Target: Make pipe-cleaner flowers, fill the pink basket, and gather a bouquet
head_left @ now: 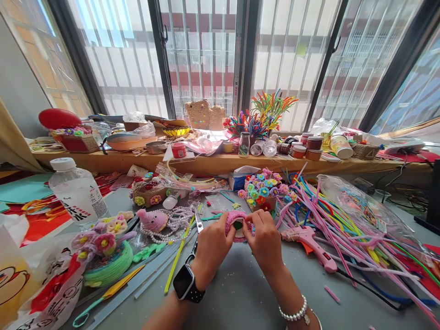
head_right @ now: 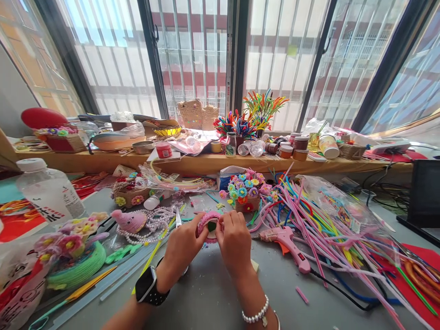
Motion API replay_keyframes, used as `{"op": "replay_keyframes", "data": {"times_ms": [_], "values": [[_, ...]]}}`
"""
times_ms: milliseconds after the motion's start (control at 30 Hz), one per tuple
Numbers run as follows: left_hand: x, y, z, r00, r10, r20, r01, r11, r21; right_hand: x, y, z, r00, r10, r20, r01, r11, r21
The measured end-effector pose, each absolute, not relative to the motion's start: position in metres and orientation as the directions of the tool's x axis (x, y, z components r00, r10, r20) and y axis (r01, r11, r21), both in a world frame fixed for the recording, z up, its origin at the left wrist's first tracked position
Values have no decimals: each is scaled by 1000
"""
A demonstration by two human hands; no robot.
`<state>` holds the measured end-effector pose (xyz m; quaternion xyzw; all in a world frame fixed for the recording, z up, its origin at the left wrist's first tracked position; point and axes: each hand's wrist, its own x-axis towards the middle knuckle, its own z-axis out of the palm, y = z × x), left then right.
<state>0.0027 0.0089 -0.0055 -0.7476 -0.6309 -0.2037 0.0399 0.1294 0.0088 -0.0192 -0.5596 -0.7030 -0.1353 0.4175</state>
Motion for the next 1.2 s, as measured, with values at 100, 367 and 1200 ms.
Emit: {"op": "replay_keyframes", "data": {"times_ms": [100,367,1200], "values": [[3,9,-4,112,930,351,971,-177,160,131,9,-19,-34,686,726,890,352,-291],[2,9,-6,130,927,352,978,-178,106,131,8,-18,-57,710,702,905,333,-263],[4,8,-10,256,885,389,944,-316,97,134,10,-21,43,780,624,847,303,-437]]}}
